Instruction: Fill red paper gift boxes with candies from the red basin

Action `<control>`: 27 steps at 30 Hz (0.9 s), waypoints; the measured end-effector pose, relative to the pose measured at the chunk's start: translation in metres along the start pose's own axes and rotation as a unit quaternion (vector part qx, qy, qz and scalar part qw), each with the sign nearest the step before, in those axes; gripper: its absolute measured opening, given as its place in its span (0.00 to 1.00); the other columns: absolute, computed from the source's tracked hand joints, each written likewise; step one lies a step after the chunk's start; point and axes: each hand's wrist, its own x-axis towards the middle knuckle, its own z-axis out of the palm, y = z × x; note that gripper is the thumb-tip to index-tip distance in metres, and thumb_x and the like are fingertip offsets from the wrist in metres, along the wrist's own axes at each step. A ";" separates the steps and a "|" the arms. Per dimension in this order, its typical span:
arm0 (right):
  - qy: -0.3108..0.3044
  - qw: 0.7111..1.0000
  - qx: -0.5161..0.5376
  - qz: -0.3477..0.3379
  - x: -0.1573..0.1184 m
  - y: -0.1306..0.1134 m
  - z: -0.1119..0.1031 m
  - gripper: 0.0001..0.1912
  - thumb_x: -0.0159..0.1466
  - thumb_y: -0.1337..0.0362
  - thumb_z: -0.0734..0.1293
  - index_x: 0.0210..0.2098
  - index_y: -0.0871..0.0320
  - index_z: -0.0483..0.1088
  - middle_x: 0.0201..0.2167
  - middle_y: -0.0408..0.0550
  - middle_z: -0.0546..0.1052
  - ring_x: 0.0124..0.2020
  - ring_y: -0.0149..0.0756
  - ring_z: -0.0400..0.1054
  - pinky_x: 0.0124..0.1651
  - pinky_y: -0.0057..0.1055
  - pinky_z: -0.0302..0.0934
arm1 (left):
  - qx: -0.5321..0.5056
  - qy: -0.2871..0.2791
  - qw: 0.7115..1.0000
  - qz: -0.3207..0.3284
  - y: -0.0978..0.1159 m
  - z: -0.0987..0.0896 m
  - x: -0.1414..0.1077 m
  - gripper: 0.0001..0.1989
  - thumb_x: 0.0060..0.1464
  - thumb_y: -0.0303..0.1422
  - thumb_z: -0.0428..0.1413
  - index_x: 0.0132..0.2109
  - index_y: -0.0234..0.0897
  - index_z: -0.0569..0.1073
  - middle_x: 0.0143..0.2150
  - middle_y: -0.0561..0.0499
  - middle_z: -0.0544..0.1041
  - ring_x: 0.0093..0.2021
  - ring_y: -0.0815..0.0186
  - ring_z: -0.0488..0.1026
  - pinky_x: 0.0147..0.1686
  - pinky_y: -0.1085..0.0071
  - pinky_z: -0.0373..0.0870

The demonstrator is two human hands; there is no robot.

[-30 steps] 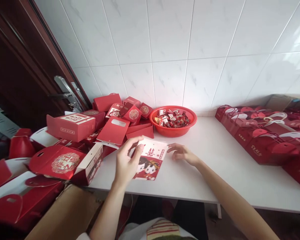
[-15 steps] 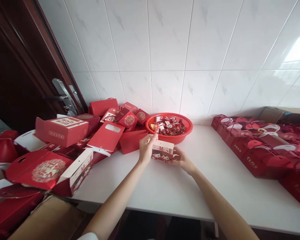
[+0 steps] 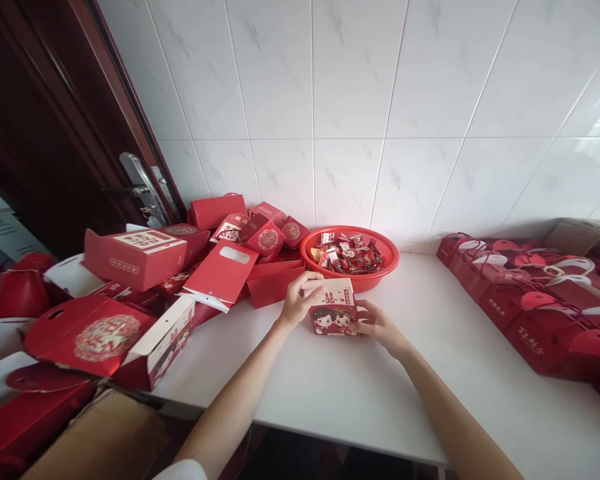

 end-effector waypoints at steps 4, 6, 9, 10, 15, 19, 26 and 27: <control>-0.005 1.000 -0.014 -0.003 0.000 -0.001 0.000 0.33 0.50 0.54 0.77 0.53 0.53 0.69 0.40 0.46 0.79 0.31 0.33 0.70 0.32 0.31 0.62 | -0.013 0.043 0.998 -0.044 -0.002 0.000 -0.001 0.21 0.47 0.52 0.65 0.27 0.37 0.75 0.24 0.53 0.74 0.27 0.66 0.70 0.30 0.71 0.65; -0.010 1.000 -0.015 -0.011 0.000 -0.002 -0.001 0.34 0.50 0.55 0.77 0.54 0.52 0.69 0.43 0.46 0.78 0.33 0.35 0.72 0.34 0.32 0.64 | -0.057 0.070 0.993 -0.079 0.000 0.002 -0.001 0.26 0.47 0.53 0.64 0.20 0.37 0.67 0.18 0.56 0.66 0.21 0.70 0.64 0.25 0.72 0.61; -0.021 0.999 -0.006 -0.033 0.000 -0.002 -0.001 0.34 0.50 0.56 0.78 0.55 0.52 0.69 0.46 0.47 0.78 0.38 0.38 0.74 0.42 0.36 0.68 | -0.160 0.044 0.966 -0.197 0.007 0.005 0.001 0.26 0.41 0.52 0.68 0.19 0.37 0.67 0.18 0.54 0.70 0.20 0.68 0.67 0.24 0.71 0.64; -0.024 0.999 -0.007 -0.043 0.000 -0.002 -0.001 0.34 0.50 0.56 0.78 0.55 0.52 0.69 0.46 0.47 0.78 0.39 0.39 0.74 0.43 0.37 0.68 | -0.189 0.029 0.952 -0.240 0.011 0.005 0.002 0.24 0.38 0.50 0.70 0.21 0.36 0.70 0.20 0.52 0.74 0.22 0.66 0.70 0.26 0.69 0.67; -0.032 0.996 -0.034 -0.076 0.001 0.001 -0.001 0.32 0.52 0.53 0.78 0.54 0.53 0.72 0.50 0.50 0.78 0.39 0.40 0.73 0.41 0.38 0.69 | -0.247 0.047 0.912 -0.325 0.022 0.002 0.007 0.17 0.32 0.37 0.72 0.30 0.34 0.78 0.28 0.48 0.81 0.28 0.63 0.77 0.31 0.68 0.72; -0.025 0.995 -0.062 -0.079 0.004 0.005 -0.002 0.32 0.54 0.51 0.77 0.55 0.53 0.72 0.50 0.50 0.78 0.36 0.39 0.73 0.40 0.38 0.69 | -0.261 0.072 0.908 -0.319 0.024 0.004 0.008 0.19 0.29 0.36 0.73 0.32 0.35 0.79 0.28 0.50 0.81 0.29 0.63 0.78 0.32 0.68 0.72; -0.046 0.992 -0.076 -0.086 0.009 0.017 -0.002 0.32 0.51 0.47 0.79 0.51 0.57 0.74 0.39 0.50 0.81 0.36 0.42 0.75 0.40 0.39 0.70 | -0.150 0.023 0.961 -0.229 0.014 0.011 -0.004 0.21 0.42 0.50 0.69 0.31 0.34 0.81 0.28 0.49 0.79 0.30 0.64 0.74 0.32 0.71 0.68; -0.050 0.993 -0.067 -0.085 0.009 0.018 -0.001 0.32 0.51 0.47 0.79 0.50 0.58 0.74 0.39 0.50 0.81 0.38 0.44 0.75 0.41 0.40 0.71 | -0.139 0.007 0.965 -0.222 0.012 0.012 -0.007 0.22 0.44 0.50 0.67 0.32 0.34 0.80 0.28 0.49 0.79 0.30 0.65 0.73 0.31 0.71 0.67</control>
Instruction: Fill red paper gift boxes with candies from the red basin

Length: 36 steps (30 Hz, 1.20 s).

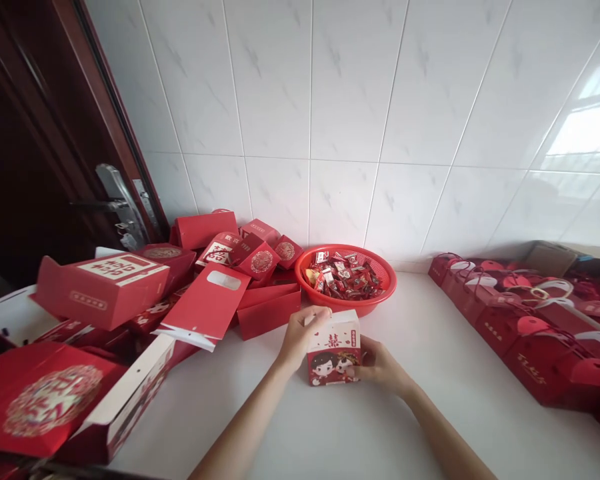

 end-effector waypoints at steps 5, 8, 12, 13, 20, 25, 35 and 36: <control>-0.010 0.998 0.061 -0.005 -0.002 0.003 0.007 0.29 0.53 0.53 0.79 0.50 0.59 0.74 0.46 0.53 0.81 0.46 0.50 0.76 0.49 0.44 0.70 | -0.005 -0.074 0.997 -0.003 -0.009 -0.002 -0.004 0.20 0.43 0.47 0.68 0.37 0.36 0.80 0.35 0.49 0.80 0.31 0.65 0.72 0.33 0.71 0.67; 0.002 0.998 0.068 -0.002 -0.003 0.002 0.012 0.28 0.53 0.54 0.80 0.49 0.58 0.75 0.46 0.53 0.81 0.48 0.52 0.76 0.51 0.45 0.69 | -0.018 -0.075 0.997 -0.007 -0.012 -0.003 -0.003 0.20 0.48 0.50 0.64 0.36 0.37 0.79 0.36 0.49 0.80 0.31 0.64 0.71 0.34 0.70 0.66; 0.026 0.998 0.056 0.006 -0.006 0.003 0.015 0.29 0.52 0.52 0.79 0.49 0.58 0.75 0.45 0.52 0.81 0.48 0.54 0.75 0.51 0.47 0.69 | -0.037 -0.073 0.997 -0.005 -0.016 -0.004 -0.001 0.20 0.52 0.51 0.59 0.35 0.37 0.80 0.35 0.48 0.79 0.33 0.61 0.72 0.37 0.69 0.66; 0.031 0.998 0.051 0.008 -0.006 0.004 0.016 0.29 0.52 0.51 0.79 0.49 0.57 0.75 0.44 0.53 0.81 0.48 0.55 0.75 0.51 0.48 0.69 | -0.041 -0.076 0.996 0.000 -0.016 -0.005 -0.001 0.20 0.53 0.51 0.59 0.35 0.37 0.80 0.36 0.47 0.80 0.34 0.60 0.72 0.38 0.68 0.66; 0.043 0.998 0.039 0.010 -0.008 0.008 0.017 0.28 0.53 0.49 0.78 0.48 0.57 0.75 0.43 0.54 0.81 0.47 0.56 0.75 0.50 0.49 0.69 | -0.073 -0.088 0.993 -0.011 -0.017 -0.004 -0.002 0.20 0.53 0.50 0.57 0.35 0.36 0.80 0.33 0.48 0.78 0.33 0.62 0.70 0.36 0.69 0.63; 0.045 0.998 0.031 0.019 -0.010 0.014 0.014 0.29 0.54 0.49 0.78 0.49 0.57 0.74 0.44 0.55 0.81 0.47 0.55 0.74 0.50 0.48 0.69 | -0.088 -0.085 0.992 -0.005 -0.020 -0.002 -0.001 0.22 0.55 0.51 0.55 0.35 0.36 0.80 0.35 0.47 0.78 0.34 0.61 0.71 0.39 0.68 0.64; 0.054 0.998 0.015 0.023 -0.010 0.008 0.015 0.29 0.53 0.48 0.78 0.48 0.57 0.75 0.44 0.55 0.81 0.46 0.56 0.74 0.49 0.49 0.69 | -0.102 -0.052 0.993 -0.038 -0.023 -0.001 -0.001 0.22 0.54 0.51 0.56 0.34 0.36 0.81 0.38 0.45 0.81 0.36 0.57 0.74 0.41 0.65 0.68; 0.054 0.998 0.009 0.022 -0.010 0.007 0.014 0.29 0.53 0.48 0.78 0.49 0.57 0.75 0.45 0.55 0.81 0.46 0.56 0.74 0.49 0.49 0.69 | -0.103 -0.052 0.993 -0.036 -0.023 -0.001 -0.001 0.22 0.54 0.51 0.55 0.34 0.37 0.81 0.38 0.45 0.81 0.37 0.57 0.75 0.41 0.65 0.68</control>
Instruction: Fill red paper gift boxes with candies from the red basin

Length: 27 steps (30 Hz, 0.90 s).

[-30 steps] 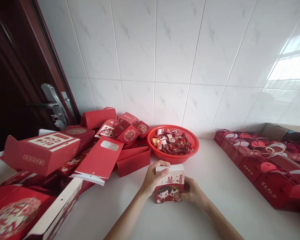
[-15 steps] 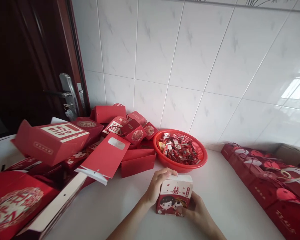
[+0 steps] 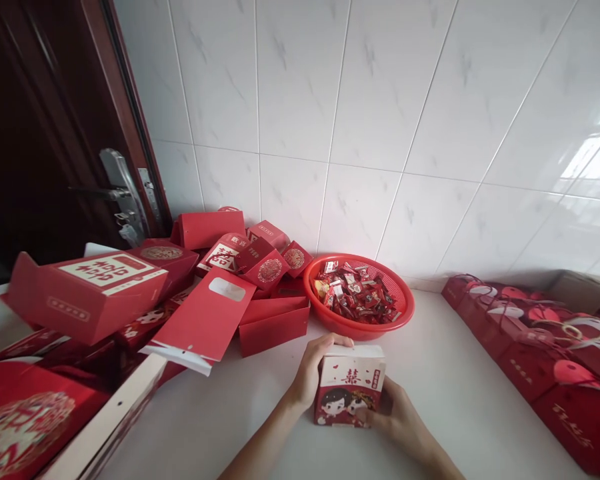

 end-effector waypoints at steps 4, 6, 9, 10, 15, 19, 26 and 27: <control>-0.004 1.000 -0.012 -0.013 -0.001 -0.004 0.000 0.29 0.55 0.49 0.77 0.51 0.57 0.74 0.47 0.56 0.80 0.47 0.56 0.74 0.50 0.50 0.69 | 0.011 -0.018 1.000 0.019 0.002 -0.002 0.000 0.23 0.54 0.52 0.55 0.36 0.36 0.82 0.40 0.44 0.81 0.40 0.55 0.75 0.42 0.65 0.67; -0.005 1.000 -0.011 -0.018 -0.001 -0.005 0.000 0.29 0.56 0.49 0.76 0.51 0.57 0.74 0.46 0.56 0.80 0.47 0.56 0.74 0.51 0.50 0.69 | 0.017 -0.031 0.999 0.021 0.002 -0.003 0.000 0.23 0.54 0.52 0.55 0.37 0.36 0.82 0.41 0.44 0.82 0.40 0.55 0.75 0.41 0.66 0.66; -0.001 1.000 -0.013 -0.019 -0.001 -0.007 0.001 0.28 0.56 0.50 0.76 0.50 0.57 0.74 0.46 0.56 0.80 0.47 0.56 0.74 0.51 0.51 0.69 | 0.014 -0.035 0.999 0.012 0.002 -0.003 0.000 0.22 0.54 0.50 0.56 0.38 0.36 0.83 0.40 0.45 0.82 0.37 0.57 0.75 0.38 0.67 0.66; 0.000 1.000 -0.012 -0.018 -0.001 -0.008 0.001 0.27 0.56 0.50 0.76 0.50 0.57 0.74 0.46 0.56 0.80 0.47 0.56 0.74 0.51 0.51 0.69 | 0.011 -0.036 0.999 0.008 0.002 -0.004 0.001 0.22 0.54 0.50 0.56 0.38 0.36 0.83 0.40 0.45 0.82 0.36 0.57 0.75 0.37 0.67 0.65; -0.004 1.000 -0.008 -0.019 0.000 -0.010 0.002 0.27 0.56 0.50 0.76 0.50 0.57 0.73 0.48 0.56 0.80 0.48 0.55 0.74 0.51 0.49 0.70 | 0.009 -0.028 1.000 0.012 0.001 -0.003 0.002 0.22 0.53 0.50 0.56 0.37 0.35 0.83 0.38 0.45 0.82 0.34 0.58 0.74 0.37 0.67 0.65; -0.009 1.000 -0.013 -0.025 0.000 -0.007 0.001 0.29 0.57 0.48 0.76 0.51 0.58 0.72 0.48 0.56 0.80 0.48 0.54 0.74 0.50 0.48 0.70 | 0.001 -0.022 1.000 0.000 -0.002 -0.004 0.002 0.21 0.53 0.49 0.57 0.37 0.34 0.82 0.35 0.46 0.81 0.32 0.60 0.74 0.37 0.67 0.66; -0.014 0.998 -0.042 -0.044 0.001 -0.006 -0.006 0.33 0.56 0.48 0.76 0.55 0.56 0.68 0.50 0.55 0.77 0.49 0.51 0.72 0.51 0.45 0.68 | 0.013 -0.015 1.000 0.018 -0.003 -0.005 -0.001 0.22 0.55 0.49 0.58 0.41 0.34 0.83 0.43 0.44 0.82 0.44 0.54 0.77 0.45 0.66 0.69; -0.019 0.997 -0.055 -0.049 0.001 -0.008 -0.010 0.37 0.55 0.47 0.77 0.58 0.56 0.66 0.51 0.55 0.76 0.49 0.49 0.72 0.51 0.44 0.68 | 0.019 -0.014 0.999 0.024 -0.002 -0.004 -0.002 0.22 0.55 0.49 0.58 0.42 0.34 0.83 0.45 0.43 0.82 0.47 0.52 0.77 0.48 0.65 0.69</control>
